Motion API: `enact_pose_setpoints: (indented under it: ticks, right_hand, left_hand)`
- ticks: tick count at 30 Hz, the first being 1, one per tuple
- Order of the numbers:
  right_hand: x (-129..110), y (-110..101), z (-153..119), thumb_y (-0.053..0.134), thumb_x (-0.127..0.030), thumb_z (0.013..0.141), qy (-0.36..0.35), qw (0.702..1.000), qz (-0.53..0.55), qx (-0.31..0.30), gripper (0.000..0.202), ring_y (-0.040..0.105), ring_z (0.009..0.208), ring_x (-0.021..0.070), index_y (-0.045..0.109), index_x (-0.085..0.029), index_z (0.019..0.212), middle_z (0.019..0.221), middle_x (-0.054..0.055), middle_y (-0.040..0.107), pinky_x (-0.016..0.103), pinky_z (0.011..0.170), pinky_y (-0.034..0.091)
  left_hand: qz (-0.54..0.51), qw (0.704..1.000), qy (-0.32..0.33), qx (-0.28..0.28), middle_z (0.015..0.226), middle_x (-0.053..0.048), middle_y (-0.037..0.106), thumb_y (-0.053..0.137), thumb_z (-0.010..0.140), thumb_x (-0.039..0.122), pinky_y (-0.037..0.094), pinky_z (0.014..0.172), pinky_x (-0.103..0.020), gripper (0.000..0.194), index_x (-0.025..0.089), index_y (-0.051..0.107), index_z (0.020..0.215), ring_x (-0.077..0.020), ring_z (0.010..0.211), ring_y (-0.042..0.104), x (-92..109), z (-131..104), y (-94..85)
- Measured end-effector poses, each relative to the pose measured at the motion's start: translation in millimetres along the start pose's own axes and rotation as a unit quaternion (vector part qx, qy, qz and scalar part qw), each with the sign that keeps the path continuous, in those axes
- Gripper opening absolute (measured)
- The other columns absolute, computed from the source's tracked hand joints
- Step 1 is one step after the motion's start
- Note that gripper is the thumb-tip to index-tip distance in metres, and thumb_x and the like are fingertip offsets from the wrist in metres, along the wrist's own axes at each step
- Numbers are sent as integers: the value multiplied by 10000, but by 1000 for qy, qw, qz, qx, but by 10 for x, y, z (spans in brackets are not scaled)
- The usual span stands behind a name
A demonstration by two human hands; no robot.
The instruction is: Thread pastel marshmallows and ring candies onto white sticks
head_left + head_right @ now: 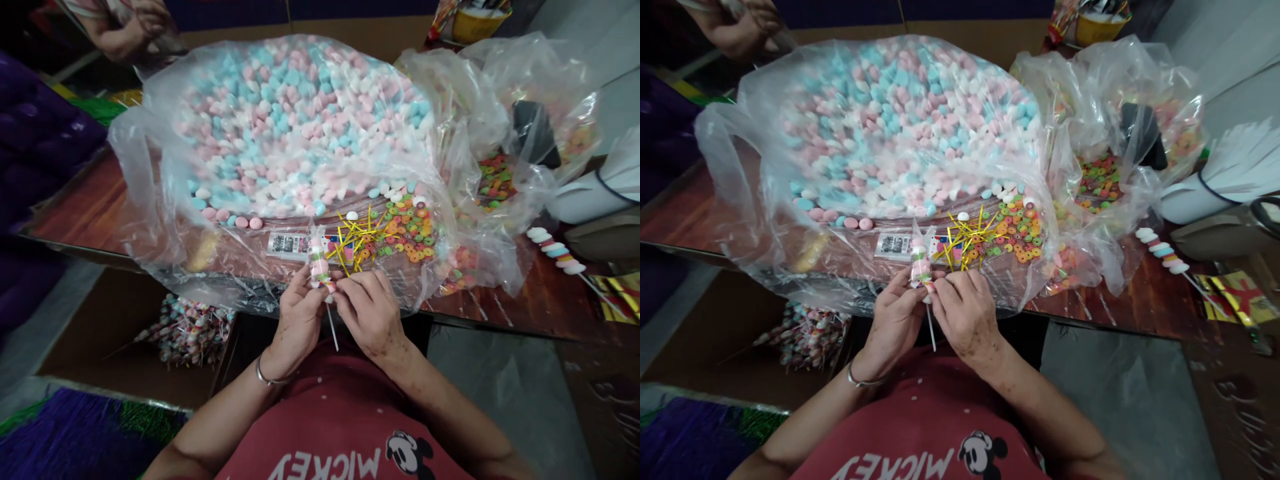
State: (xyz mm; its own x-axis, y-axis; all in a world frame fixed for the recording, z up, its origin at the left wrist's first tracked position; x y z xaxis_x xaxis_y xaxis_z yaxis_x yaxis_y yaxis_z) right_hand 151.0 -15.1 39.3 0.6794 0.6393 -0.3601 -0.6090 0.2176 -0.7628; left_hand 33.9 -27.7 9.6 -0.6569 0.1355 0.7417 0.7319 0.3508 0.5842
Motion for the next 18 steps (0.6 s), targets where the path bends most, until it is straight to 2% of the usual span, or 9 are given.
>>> enact_pose_setpoints:
  ticks: [4, 8, 13, 18]
  right_hand:
    - [19, 53, -23, 471, -135, 907, -8, 1000, -16, -14, 218, 471, 736, 191, 601, -161, 734, 716, 68, 577, 337, 711, 416]
    - [51, 89, -34, 435, -127, 901, 15, 999, -29, -16, 243, 438, 715, 194, 554, -175, 695, 693, 61, 537, 329, 673, 394]
    - [32, 143, -46, 423, -124, 901, -41, 998, -50, 11, 230, 427, 723, 199, 556, -174, 720, 712, 66, 562, 341, 687, 378]
    - [-3, 217, -144, 452, -109, 880, -95, 993, -59, 43, 188, 438, 727, 195, 567, -176, 747, 708, 52, 565, 339, 687, 372]
  left_hand:
    - [58, 997, 5, -48, 961, -19, 720, 695, 720, 103, 515, 809, -243, 399, 209, 652, 1103, -127, 826, 662, -73, -18, -74]
    - [93, 992, 22, -83, 1038, -12, 697, 695, 750, 126, 488, 863, -235, 406, 225, 642, 1140, -132, 922, 628, -108, -16, -124]
    - [134, 989, 45, -45, 986, -9, 690, 654, 750, 103, 490, 787, -230, 428, 221, 616, 1159, -126, 836, 614, -119, -2, -155]
    - [91, 995, 45, -24, 934, -3, 676, 664, 749, 125, 462, 676, -184, 425, 230, 565, 1149, -96, 752, 593, -164, -28, -160]
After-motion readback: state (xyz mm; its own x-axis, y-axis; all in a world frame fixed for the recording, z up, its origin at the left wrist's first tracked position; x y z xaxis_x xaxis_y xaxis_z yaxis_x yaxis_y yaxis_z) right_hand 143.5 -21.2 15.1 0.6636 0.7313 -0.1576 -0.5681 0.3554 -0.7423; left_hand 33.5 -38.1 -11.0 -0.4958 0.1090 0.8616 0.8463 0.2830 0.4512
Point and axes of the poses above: each hand's wrist, its own z-axis towards the middle knuckle, its own y-axis out of the palm, x = y × z, the point moved 2 cm from there along z, towards the middle knuckle
